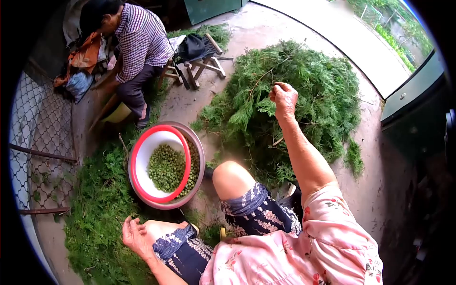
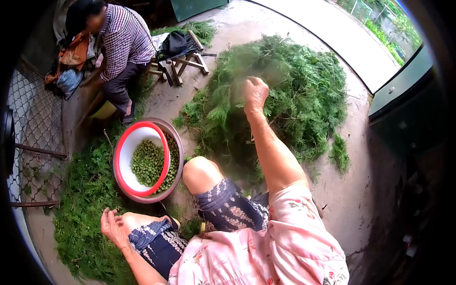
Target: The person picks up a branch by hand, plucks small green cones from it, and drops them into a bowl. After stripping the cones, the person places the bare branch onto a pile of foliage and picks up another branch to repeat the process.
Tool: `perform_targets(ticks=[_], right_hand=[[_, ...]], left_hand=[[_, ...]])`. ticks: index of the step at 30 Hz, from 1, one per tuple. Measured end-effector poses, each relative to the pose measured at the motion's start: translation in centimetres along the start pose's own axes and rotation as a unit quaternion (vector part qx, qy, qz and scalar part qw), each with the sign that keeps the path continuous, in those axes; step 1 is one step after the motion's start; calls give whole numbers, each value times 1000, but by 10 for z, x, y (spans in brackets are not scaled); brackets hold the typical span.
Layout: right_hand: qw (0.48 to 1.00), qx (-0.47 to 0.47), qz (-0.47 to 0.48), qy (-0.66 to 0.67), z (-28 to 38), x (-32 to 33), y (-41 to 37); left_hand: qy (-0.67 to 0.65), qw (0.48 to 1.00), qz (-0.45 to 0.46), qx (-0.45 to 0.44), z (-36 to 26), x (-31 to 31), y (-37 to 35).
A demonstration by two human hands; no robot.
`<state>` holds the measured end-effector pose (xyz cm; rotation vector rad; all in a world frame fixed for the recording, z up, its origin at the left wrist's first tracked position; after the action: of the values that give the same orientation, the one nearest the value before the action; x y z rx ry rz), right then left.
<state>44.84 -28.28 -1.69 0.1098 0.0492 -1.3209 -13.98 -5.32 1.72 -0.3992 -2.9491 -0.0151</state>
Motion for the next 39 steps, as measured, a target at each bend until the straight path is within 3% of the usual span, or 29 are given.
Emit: perform_targets(ticks=[7,10,14,16,18,20,22,25,26,28,29,30,31,34,36,39], right_hand=[[988,67,102,97,37,-75,-39],[974,28,173,146,45,-134,-85],[950,-28,296,91,46,-208,-156],[948,59,312,1,39,-229,-183],[891,183,366,-196,25,-251,-212],[712,146,596,-343,13,-269,-250],[636,175,655,-369,9,-273,-274],[649,151,643,-377,7,-280,-274],[657,182,630,-371,1,-283,-266],[699,190,582,-369,3,-279,-246],[733,118,581,-334,3,-276,-237],[752,184,559,-297,-5,-272,-227],[793,10,564,-229,-3,-265,-221],[804,26,557,-206,-22,-259,-200],[808,-12,560,-183,-20,-257,-199],[778,37,580,-238,-6,-264,-206]], left_hand=[[103,994,-26,-11,-1,3,-13],[142,989,-36,-20,-5,6,-20],[161,986,-47,-10,-14,10,-29],[149,987,-57,-22,-12,15,-33],[147,987,-62,-28,-8,22,-36],[138,987,-72,-33,-7,28,-40],[141,986,-84,-30,-7,35,-44],[156,982,-99,-30,-5,46,-48],[165,980,-104,-27,-4,50,-50],[126,985,-111,-39,-3,57,-55],[117,985,-120,-30,-1,62,-58],[107,986,-128,-23,1,68,-61],[110,984,-137,-30,2,72,-63],[82,983,-159,-42,6,85,-69],[63,983,-165,-44,10,92,-71],[39,983,-175,-41,13,95,-73]])
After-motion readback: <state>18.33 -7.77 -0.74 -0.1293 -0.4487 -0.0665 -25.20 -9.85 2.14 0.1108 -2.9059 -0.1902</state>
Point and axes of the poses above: each hand's wrist, its own y-axis towards the middle knuckle, its own x-axis out of the back of the hand, z = x × y, the point moved 6 cm from there along y, towards the middle knuckle, and after that the axes turned 13 degrees about z, right-handed, at the moved point
